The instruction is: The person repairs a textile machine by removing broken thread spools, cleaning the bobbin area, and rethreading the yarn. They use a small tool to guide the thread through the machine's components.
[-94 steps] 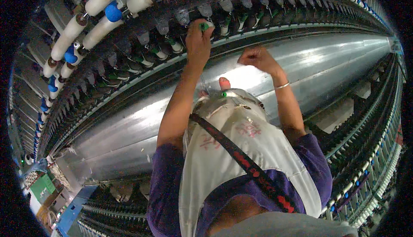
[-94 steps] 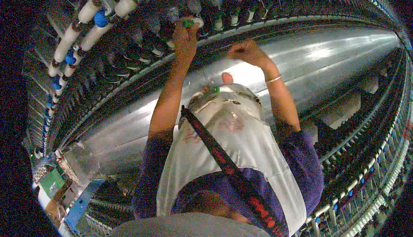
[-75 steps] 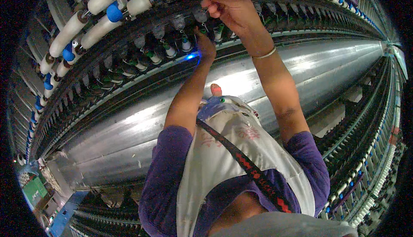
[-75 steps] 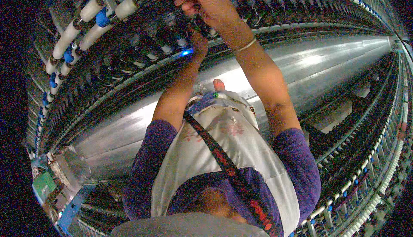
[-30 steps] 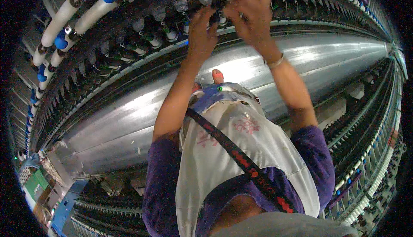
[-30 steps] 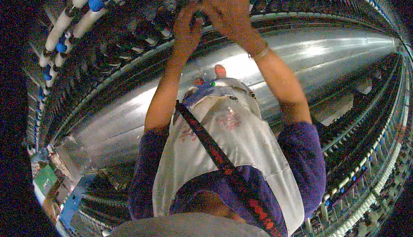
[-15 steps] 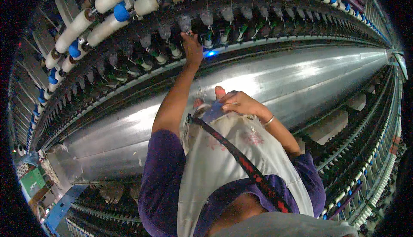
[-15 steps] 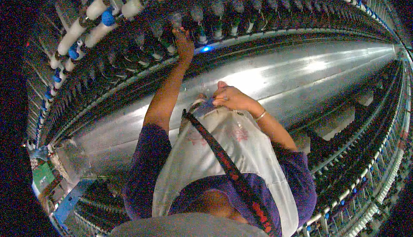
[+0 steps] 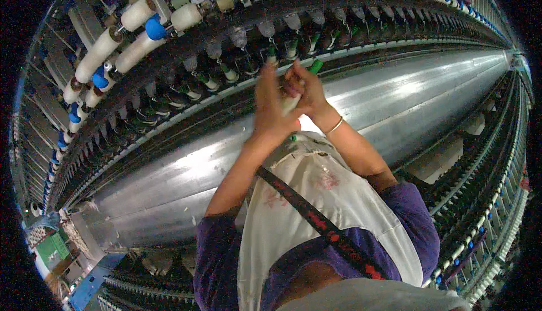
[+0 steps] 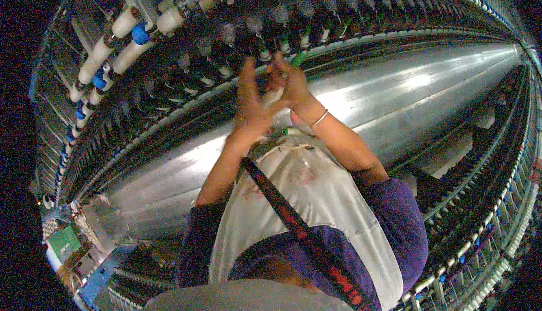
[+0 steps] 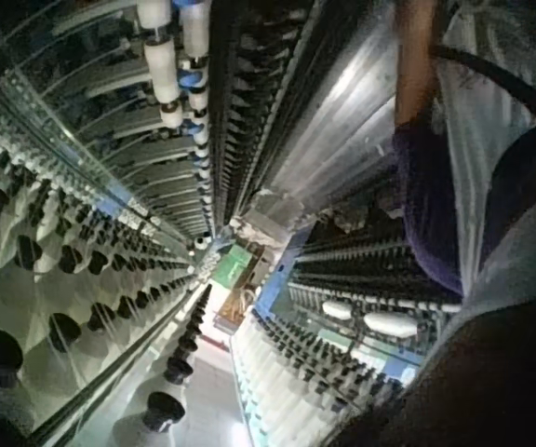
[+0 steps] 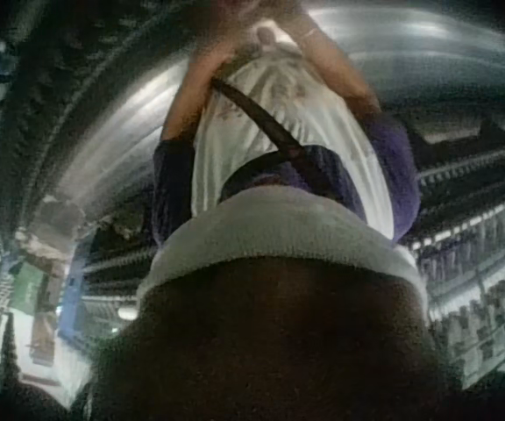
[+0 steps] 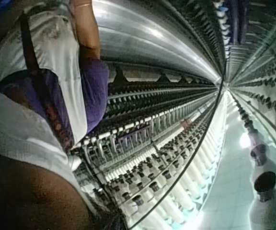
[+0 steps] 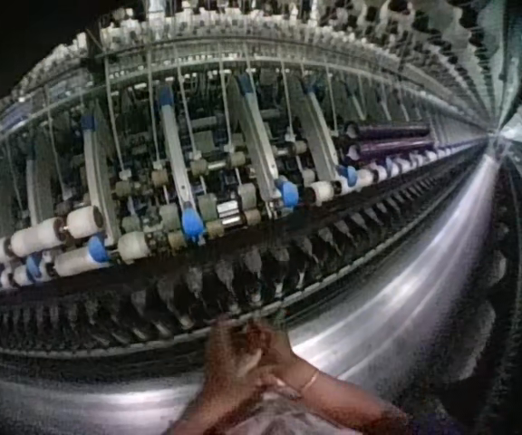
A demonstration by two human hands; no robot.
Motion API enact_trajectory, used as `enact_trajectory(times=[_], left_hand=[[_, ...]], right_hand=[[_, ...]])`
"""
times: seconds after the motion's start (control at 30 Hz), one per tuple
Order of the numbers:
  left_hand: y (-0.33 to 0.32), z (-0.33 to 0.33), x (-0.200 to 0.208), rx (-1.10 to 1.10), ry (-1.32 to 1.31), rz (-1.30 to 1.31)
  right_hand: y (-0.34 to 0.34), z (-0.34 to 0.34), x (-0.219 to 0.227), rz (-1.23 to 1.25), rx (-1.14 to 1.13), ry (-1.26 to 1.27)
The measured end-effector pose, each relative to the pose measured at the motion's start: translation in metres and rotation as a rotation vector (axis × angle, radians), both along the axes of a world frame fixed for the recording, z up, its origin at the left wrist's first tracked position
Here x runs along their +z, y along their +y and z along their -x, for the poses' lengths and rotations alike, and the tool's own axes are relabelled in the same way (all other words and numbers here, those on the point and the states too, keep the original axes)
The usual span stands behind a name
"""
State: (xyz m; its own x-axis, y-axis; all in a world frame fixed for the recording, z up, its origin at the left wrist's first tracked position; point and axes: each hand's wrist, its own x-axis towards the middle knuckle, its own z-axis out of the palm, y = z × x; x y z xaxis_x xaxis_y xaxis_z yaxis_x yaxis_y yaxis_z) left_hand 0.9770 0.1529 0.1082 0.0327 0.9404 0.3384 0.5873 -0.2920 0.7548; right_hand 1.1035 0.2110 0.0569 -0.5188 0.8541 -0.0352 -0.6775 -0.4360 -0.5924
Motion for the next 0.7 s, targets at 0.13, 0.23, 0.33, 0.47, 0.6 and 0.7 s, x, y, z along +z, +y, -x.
enact_trajectory(times=[0.13,0.23,0.33,0.47,0.6,0.7], left_hand=[[-0.021,0.029,-0.026,-0.338,-0.753,1.011],[-0.041,0.029,-0.03,-0.197,-0.287,0.765],[-0.06,0.041,-0.026,0.004,0.132,0.572],[-0.065,0.054,-0.025,0.04,0.075,0.604],[-0.056,0.053,-0.029,0.006,0.006,0.571],[-0.05,0.054,-0.026,-0.031,-0.241,0.78]], right_hand=[[0.002,0.009,-0.003,0.36,0.098,0.124],[0.032,0.007,0.018,0.287,0.113,0.092],[0.063,-0.021,0.039,0.175,-0.19,0.043],[0.032,-0.046,0.028,-0.095,-0.37,-0.415],[-0.014,-0.041,0.007,-0.143,-0.112,-0.571],[-0.024,-0.042,0.002,-0.286,-0.208,-0.801]])
